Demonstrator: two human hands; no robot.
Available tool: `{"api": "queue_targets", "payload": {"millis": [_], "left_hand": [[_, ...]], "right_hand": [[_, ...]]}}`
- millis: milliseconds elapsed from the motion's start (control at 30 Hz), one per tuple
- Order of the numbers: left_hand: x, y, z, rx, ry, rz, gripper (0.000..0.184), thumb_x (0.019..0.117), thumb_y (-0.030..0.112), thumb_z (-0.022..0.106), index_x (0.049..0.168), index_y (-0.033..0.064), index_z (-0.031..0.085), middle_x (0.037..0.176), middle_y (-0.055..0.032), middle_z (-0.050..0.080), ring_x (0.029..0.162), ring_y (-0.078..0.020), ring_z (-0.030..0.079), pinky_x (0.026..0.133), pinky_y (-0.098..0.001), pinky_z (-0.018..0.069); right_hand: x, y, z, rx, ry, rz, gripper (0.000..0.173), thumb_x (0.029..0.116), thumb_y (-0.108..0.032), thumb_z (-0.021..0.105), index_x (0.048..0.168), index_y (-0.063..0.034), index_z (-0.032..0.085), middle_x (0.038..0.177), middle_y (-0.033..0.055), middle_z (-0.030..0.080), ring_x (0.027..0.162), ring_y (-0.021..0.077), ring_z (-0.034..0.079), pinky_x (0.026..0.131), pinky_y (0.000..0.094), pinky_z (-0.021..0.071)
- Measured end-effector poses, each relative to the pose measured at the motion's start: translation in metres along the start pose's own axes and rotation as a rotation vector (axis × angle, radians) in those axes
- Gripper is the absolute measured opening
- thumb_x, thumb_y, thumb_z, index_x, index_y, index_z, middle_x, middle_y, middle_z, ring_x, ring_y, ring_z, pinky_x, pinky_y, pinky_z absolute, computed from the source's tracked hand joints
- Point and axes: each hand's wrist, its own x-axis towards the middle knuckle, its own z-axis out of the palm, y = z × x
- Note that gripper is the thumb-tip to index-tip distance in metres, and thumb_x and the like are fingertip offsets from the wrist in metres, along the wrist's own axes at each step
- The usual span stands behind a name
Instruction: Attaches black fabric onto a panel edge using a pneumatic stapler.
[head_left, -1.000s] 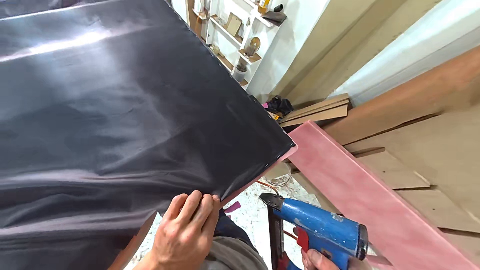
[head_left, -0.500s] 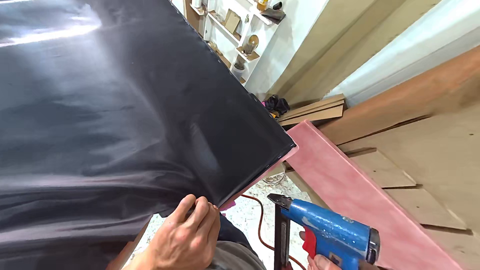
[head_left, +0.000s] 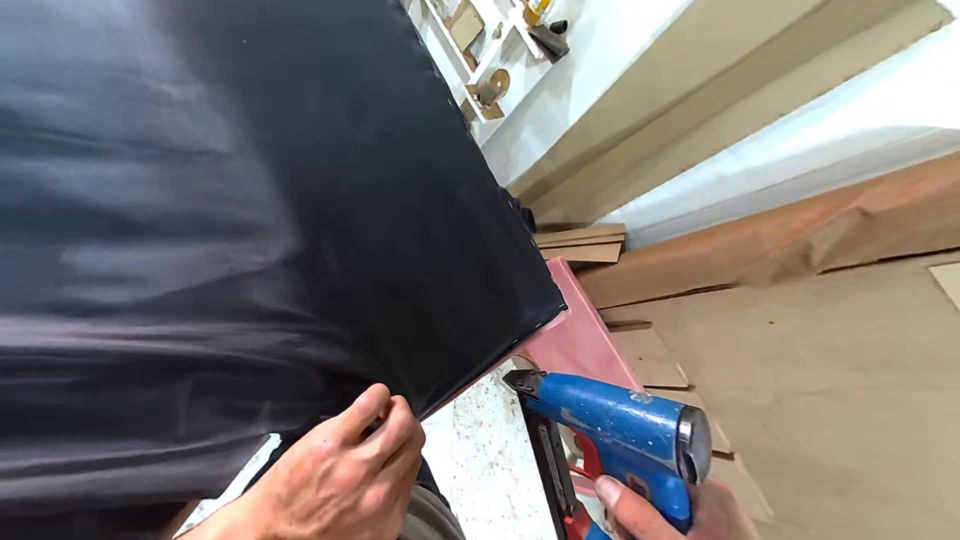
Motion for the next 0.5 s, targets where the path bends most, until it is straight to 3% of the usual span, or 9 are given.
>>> {"api": "queue_targets", "payload": {"millis": [500], "left_hand": [[0.006,-0.003,-0.004,-0.009,-0.030,0.082,0.030,0.1005,-0.008,0.041,0.083,0.0018,0.063,0.085,-0.0101,0.063,0.083,-0.0247,0.059,0.085,-0.0389,0.0450]], "right_hand": [[0.030,-0.034,0.001,-0.210,-0.043,0.033,0.015,0.0889,-0.023,0.067,0.093,-0.0081,0.067,0.067,-0.0059,0.066,0.055,0.0061,0.065,0.053,0.0281,0.0580]]}}
